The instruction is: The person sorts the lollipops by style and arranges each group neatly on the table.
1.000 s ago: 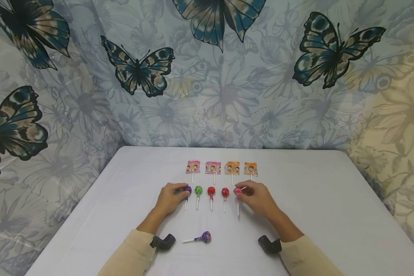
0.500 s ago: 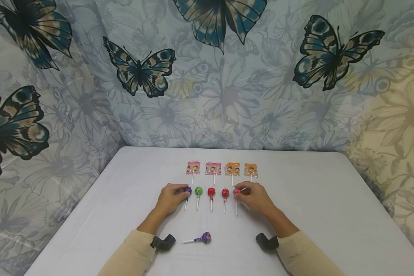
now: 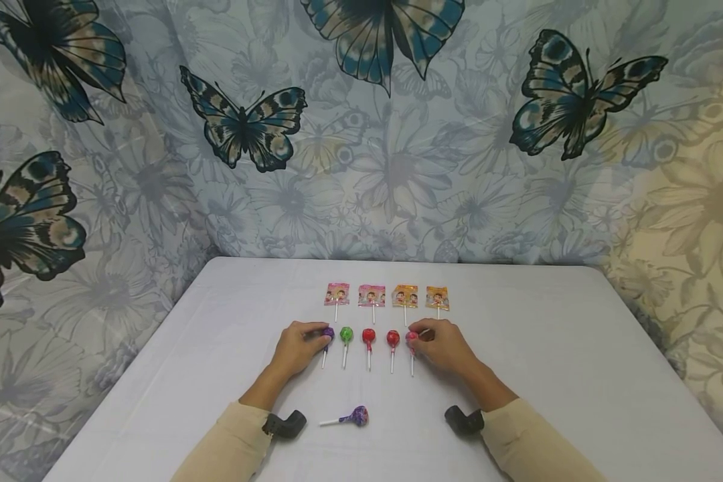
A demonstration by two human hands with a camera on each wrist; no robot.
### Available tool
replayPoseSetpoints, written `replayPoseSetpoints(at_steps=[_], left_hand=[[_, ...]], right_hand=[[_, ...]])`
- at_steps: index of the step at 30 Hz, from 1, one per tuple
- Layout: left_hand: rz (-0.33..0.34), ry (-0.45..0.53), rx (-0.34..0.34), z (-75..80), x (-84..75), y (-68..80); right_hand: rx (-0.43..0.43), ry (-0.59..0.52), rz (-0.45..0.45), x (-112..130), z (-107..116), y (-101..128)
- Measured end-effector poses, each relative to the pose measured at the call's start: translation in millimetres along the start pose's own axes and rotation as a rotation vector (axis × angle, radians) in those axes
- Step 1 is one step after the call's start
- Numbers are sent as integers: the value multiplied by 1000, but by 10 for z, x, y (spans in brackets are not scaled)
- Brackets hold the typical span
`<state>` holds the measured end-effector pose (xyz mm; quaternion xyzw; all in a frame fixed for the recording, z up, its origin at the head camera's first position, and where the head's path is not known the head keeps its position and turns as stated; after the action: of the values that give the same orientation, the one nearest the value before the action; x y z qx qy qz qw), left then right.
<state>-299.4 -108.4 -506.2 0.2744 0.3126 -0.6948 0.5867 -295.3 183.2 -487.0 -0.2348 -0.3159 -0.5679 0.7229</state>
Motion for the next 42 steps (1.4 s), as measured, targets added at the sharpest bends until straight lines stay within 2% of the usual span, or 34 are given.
replayPoseSetpoints(at_steps=[17,42], left_hand=[[-31,8,-12,2,1,-11],[-25,14,-12,8,-13,9]], right_hand=[[11,42,-26,45,-20,-2],[-6,44,-37,10,-34,-19]])
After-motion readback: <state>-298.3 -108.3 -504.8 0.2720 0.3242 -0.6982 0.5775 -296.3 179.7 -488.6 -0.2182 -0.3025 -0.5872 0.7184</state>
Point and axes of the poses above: each hand's wrist, its own y-axis away from the middle knuckle, its own z-axis out of the back of the hand, x = y × z, the point moved 8 cm from there along -y, towards the middle knuckle, and after that the axes turned 4 degrees about x, right-handed, at the moved point
